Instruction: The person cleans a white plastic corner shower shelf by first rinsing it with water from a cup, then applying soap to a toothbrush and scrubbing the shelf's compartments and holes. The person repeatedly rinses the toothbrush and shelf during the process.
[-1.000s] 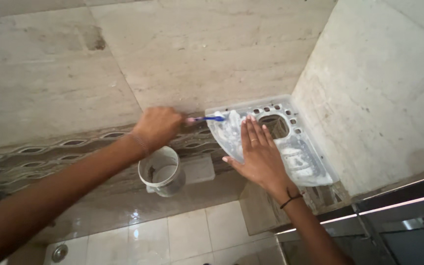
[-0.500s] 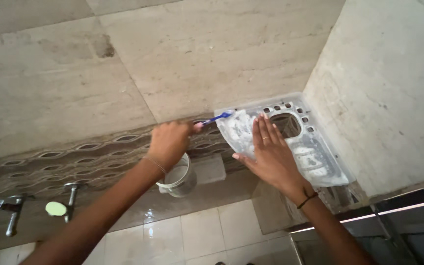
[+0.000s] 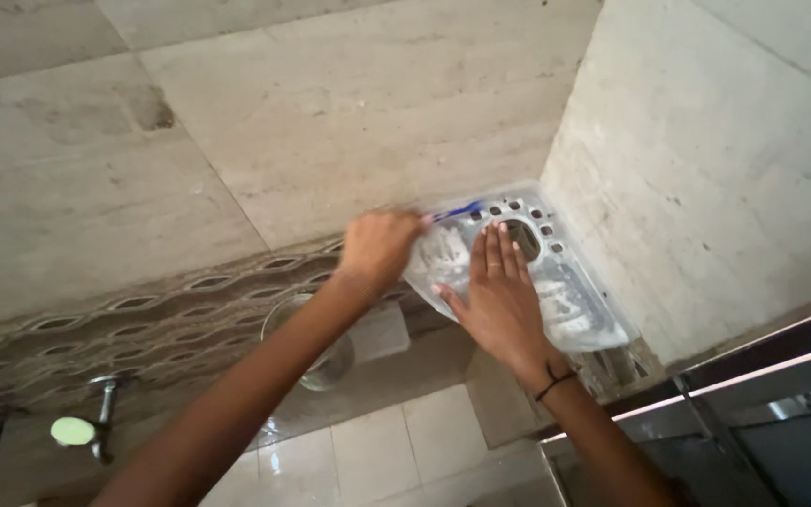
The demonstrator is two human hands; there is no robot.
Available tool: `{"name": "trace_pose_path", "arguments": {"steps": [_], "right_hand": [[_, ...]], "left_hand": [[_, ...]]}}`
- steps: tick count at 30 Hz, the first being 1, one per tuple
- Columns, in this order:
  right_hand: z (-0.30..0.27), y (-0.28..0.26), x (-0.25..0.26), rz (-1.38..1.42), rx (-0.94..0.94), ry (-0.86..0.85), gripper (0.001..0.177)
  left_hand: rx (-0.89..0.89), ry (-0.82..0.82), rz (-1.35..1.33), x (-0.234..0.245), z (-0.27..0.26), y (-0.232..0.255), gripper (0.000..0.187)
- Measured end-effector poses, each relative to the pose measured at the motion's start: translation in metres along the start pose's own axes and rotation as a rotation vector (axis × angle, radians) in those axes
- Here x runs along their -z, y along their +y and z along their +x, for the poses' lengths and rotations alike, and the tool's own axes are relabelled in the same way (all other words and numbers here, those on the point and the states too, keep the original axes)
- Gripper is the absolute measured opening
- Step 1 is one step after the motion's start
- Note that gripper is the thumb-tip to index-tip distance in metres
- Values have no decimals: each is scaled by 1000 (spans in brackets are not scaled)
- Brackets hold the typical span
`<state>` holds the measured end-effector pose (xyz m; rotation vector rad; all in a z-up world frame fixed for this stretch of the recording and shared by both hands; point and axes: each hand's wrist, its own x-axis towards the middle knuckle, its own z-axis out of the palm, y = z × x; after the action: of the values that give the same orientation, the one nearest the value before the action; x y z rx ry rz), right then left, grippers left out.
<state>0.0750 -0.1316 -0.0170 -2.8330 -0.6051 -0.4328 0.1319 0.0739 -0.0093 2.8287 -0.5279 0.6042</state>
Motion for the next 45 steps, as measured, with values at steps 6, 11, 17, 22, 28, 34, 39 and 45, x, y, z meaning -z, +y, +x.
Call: {"name": "trace_pose_path", "arguments": {"steps": [6,11,17,22,28,34,39,45], "right_hand": [[1,-2,-4,-9,17,53,95],[-1,1,-10,-39,-3,61,93],[-3,12,-7,-54,78,-6,91],[-6,18,-1,-52,120,-80,92],[-12,21,4,-81,290,-39,92],[-17,16,12,-83,357,-30,86],[-12,13,12,-96,304,-113,84],[-7,14,8,-102,345,-29,83]], "left_hand": [[245,-246,202,67,-69,-36,29],[221,-260,182,46,-61,-14,40],[145,-359,97,85,-70,7,37],[196,-487,10,95,-94,-10,34],[551,24,-392,42,-169,-14,24],[1104,-137,-1721,0,-171,56,34],[975,-29,-1877,-11,-133,61,45],[1065,-148,-2055,-19,-119,67,50]]}}
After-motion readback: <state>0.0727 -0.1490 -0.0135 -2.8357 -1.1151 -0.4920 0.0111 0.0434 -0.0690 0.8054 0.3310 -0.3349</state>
